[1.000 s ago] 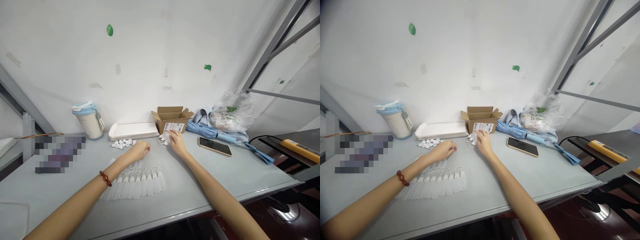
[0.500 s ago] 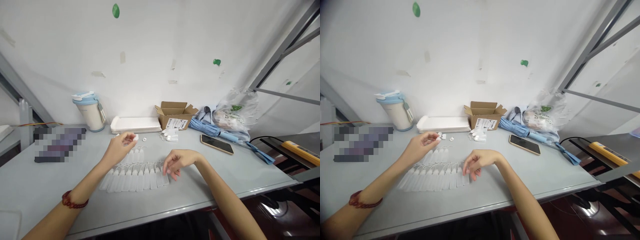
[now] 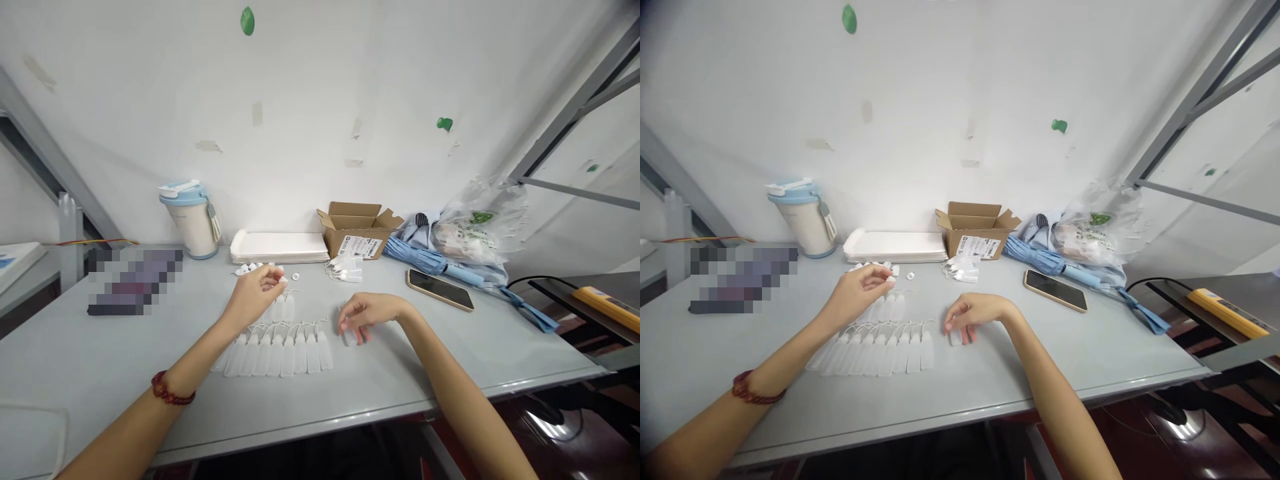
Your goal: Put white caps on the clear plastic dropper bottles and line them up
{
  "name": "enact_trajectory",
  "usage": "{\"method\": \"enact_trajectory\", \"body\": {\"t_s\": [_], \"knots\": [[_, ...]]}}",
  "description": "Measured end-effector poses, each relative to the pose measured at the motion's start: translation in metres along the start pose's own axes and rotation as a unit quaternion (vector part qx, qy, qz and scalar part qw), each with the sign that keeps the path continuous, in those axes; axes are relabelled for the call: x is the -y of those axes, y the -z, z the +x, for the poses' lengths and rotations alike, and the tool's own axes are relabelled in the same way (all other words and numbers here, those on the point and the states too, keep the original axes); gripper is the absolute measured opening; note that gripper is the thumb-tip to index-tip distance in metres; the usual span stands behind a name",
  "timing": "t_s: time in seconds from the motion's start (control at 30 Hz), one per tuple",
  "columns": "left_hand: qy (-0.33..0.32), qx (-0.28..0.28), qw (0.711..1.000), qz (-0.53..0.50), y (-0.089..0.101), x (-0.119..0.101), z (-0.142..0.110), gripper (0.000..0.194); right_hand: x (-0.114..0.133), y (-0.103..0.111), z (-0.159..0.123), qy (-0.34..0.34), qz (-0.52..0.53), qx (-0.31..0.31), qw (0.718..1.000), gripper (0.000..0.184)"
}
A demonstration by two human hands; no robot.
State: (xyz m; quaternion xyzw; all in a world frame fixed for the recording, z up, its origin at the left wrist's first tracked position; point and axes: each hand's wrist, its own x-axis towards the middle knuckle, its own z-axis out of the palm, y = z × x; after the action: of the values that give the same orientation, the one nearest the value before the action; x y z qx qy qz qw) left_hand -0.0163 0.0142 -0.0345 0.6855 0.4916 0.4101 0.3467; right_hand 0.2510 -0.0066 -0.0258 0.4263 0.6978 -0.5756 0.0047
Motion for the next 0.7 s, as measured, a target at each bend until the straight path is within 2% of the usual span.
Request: {"method": "enact_trajectory", "body": {"t_s": [0.07,0.17,0.27,0.37,0.47,0.7], "knots": [[0.011,0.01,1.0,-0.01,0.0,-0.002,0.0,0.028,-0.003,0.002,0.002,0.047,0.014,-0.083,0.995,0.023],[0.015,0.024,0.999,-0.016,-0.002,-0.002,0.0,0.027,-0.005,0.0,0.009,0.14,0.035,-0.211,0.967,0.02],[0.02,0.047,0.998,-0.033,-0.004,0.0,-0.001,0.029,-0.002,-0.009,0.019,0.207,0.072,-0.272,0.937,0.018],[0.022,0.098,0.994,-0.047,-0.007,0.0,-0.003,0.031,0.004,-0.022,0.027,0.25,0.106,-0.274,0.923,0.018],[0.014,0.14,0.989,-0.044,-0.011,-0.005,-0.006,0.03,0.009,-0.035,0.035,0.264,0.142,-0.257,0.919,0.021],[0.009,0.097,0.992,-0.076,-0.015,-0.013,-0.009,0.03,0.013,-0.045,0.041,0.267,0.185,-0.227,0.918,0.025]]}}
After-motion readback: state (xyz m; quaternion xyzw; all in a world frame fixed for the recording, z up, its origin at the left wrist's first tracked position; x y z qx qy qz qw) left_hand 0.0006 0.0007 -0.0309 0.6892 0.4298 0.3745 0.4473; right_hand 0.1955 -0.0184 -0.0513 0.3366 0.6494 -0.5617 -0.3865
